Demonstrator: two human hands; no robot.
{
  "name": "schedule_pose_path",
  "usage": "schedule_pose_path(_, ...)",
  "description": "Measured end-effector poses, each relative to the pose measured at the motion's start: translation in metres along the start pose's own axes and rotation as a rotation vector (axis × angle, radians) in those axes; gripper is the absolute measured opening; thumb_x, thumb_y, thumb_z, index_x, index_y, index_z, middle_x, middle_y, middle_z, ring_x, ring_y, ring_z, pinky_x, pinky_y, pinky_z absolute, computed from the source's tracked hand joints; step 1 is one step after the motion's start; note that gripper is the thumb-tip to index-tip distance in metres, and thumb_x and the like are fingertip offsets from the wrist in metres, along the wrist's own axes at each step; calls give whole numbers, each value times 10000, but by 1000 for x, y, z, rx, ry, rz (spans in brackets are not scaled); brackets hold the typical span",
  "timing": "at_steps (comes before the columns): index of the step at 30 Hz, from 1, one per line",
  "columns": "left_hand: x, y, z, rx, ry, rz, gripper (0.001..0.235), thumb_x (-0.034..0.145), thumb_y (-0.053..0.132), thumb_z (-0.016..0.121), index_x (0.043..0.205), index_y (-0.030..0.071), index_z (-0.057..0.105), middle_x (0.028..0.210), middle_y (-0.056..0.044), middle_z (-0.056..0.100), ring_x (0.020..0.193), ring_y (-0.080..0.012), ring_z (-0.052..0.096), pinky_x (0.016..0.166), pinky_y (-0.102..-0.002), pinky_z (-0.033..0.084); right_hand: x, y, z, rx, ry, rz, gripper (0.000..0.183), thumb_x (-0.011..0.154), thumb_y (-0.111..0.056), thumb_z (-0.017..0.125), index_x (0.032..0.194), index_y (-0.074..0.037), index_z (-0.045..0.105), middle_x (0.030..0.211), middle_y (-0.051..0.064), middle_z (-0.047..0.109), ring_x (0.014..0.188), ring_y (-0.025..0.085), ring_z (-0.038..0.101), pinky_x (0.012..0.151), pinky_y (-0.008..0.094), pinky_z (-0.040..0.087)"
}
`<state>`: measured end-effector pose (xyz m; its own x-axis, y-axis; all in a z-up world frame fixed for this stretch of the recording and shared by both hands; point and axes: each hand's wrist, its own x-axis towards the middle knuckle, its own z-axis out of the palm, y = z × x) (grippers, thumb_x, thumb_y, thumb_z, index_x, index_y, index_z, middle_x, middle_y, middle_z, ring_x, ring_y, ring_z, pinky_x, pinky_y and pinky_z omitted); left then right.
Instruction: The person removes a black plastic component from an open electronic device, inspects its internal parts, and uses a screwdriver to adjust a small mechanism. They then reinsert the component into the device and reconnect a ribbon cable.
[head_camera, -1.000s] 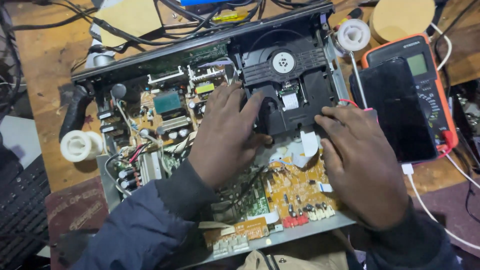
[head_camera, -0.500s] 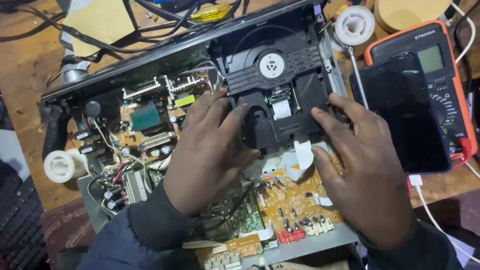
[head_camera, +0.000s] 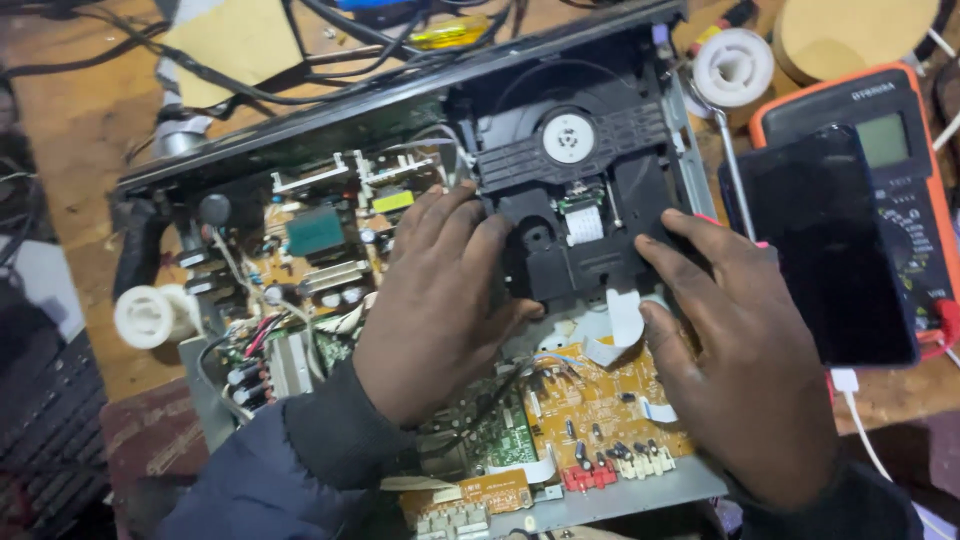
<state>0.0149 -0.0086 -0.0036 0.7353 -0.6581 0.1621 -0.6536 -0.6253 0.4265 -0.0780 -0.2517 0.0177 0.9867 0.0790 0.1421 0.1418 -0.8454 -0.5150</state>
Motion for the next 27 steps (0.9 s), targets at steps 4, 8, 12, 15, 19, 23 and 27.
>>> schedule_pose_path(4,-1,-2,-16,-68,-62,8,647,854,279,857,1356,5,554,1330,-243,615,1386,-471,502,1238,-624,352,0,1,2,-60,17,-37,480,962,-90,712,1432,4,686,1525,249,624,1413,440,578,1207,565,419)
schedule_pose_path(8,-6,3,-12,129,-30,64,262,836,-3,683,1096,26,697,1232,-231,674,1274,-426,592,1242,-621,391,1,-4,2,-78,-1,17,485,955,-128,717,1425,-12,692,1533,233,619,1391,444,576,1211,598,379)
schedule_pose_path(12,-14,26,-12,111,-244,15,179,949,142,677,1108,99,745,1202,-146,730,1258,-365,620,1324,-608,326,1,-2,5,-118,9,3,491,961,-144,719,1438,-29,691,1540,215,624,1402,427,583,1218,601,391)
schedule_pose_path(15,-17,20,-10,49,-100,110,235,1009,110,636,1222,13,662,1077,-230,611,1083,-465,565,1299,-636,401,2,2,6,-106,9,-23,480,961,-121,711,1428,-7,690,1522,244,630,1366,443,591,1185,557,428)
schedule_pose_path(19,-7,-15,-23,37,83,-101,267,841,61,688,1107,30,682,1234,-223,649,1236,-419,573,1121,-625,455,3,2,10,-150,20,-28,470,933,-92,750,1399,-30,728,1544,271,644,1392,452,605,1223,552,437)
schedule_pose_path(23,-6,-32,-35,21,168,-147,552,815,203,852,1289,55,610,1431,-279,541,1406,-483,489,1102,-668,446,6,-9,4,-381,58,21,426,949,-177,815,1371,-121,828,1528,217,681,1313,449,637,1133,598,503)
schedule_pose_path(27,-4,-35,-36,1,115,-114,420,852,217,848,1233,112,705,1411,-241,587,1357,-452,533,1101,-657,442,39,-28,0,-235,-82,-53,458,914,-193,777,1362,-101,755,1421,169,723,1284,375,662,1147,512,472)
